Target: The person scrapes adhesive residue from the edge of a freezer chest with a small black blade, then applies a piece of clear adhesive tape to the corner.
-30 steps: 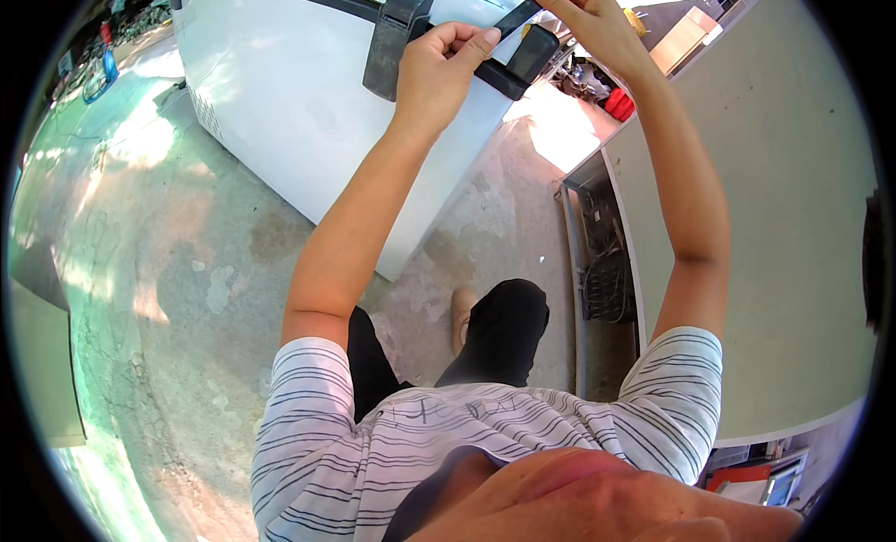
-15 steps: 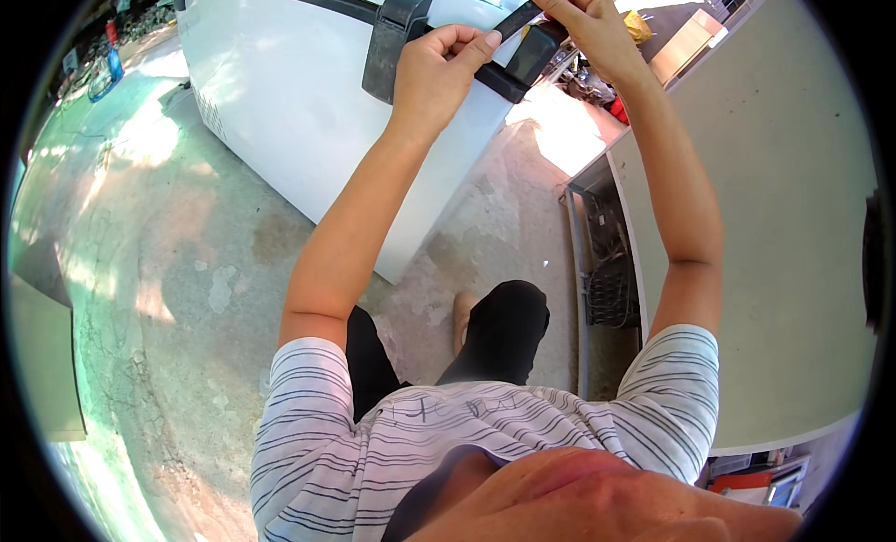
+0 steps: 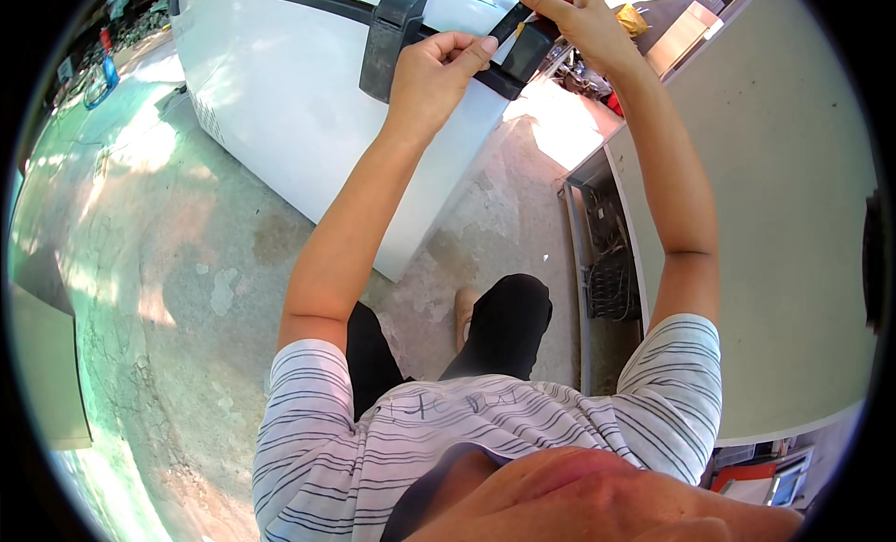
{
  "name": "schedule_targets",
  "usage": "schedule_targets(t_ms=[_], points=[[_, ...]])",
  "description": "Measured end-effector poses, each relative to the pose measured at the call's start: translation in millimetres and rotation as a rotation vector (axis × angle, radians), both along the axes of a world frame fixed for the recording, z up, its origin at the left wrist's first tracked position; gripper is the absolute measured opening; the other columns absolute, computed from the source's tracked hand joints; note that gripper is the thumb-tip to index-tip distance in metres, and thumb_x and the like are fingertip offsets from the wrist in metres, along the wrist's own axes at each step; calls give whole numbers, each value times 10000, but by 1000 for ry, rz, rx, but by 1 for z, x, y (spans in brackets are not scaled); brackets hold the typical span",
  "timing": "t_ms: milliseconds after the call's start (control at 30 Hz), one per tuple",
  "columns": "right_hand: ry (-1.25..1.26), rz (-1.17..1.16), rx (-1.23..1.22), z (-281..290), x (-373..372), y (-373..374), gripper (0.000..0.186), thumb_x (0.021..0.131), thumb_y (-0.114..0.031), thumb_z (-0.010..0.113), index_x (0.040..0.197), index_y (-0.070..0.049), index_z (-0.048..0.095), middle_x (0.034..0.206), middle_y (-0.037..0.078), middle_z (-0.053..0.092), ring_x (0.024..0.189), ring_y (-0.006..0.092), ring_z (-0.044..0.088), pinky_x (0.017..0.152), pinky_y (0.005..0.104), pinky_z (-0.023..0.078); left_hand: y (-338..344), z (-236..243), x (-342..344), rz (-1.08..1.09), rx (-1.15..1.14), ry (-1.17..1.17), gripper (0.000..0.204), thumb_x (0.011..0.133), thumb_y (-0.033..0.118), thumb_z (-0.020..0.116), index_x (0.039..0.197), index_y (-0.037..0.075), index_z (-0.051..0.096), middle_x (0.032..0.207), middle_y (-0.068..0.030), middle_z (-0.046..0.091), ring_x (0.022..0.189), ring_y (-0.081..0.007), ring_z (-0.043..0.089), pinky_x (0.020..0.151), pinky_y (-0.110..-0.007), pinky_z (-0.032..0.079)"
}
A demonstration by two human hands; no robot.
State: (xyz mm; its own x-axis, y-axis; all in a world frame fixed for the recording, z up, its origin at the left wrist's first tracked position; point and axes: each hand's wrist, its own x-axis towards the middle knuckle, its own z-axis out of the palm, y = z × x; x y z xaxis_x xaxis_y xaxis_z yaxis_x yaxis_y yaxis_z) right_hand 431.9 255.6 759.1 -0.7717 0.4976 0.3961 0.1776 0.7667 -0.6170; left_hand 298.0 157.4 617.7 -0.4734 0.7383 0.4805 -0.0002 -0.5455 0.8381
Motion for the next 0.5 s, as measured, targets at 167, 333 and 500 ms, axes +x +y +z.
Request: schedule_targets(t_ms=[167,333,500], points=[[-91,-127,70,8,-5,-25,334,1017,-248,636,731,-133,505,612,-76,444,504,41,405,441,237,293,-2,-2,-1,-23,-38,-6,431,909,413,799,1077,18,754,931,-36,713,932,-113,634,887,-249,451],[-122,-53,97,8,-7,-3,341,1009,-252,644,716,-132,519,618,-72,460,509,48,410,455,247,318,-8,-2,6,-58,-47,-67,455,892,439,810,1080,28,755,956,-43,716,961,-120,630,936,-265,441],[-151,-32,108,7,-10,1,342,1013,-245,647,712,-132,531,620,-79,464,512,42,402,460,242,304,-8,-5,7,-124,-67,-147,474,879,466,815,1087,45,753,976,-44,717,979,-124,624,964,-284,431]])
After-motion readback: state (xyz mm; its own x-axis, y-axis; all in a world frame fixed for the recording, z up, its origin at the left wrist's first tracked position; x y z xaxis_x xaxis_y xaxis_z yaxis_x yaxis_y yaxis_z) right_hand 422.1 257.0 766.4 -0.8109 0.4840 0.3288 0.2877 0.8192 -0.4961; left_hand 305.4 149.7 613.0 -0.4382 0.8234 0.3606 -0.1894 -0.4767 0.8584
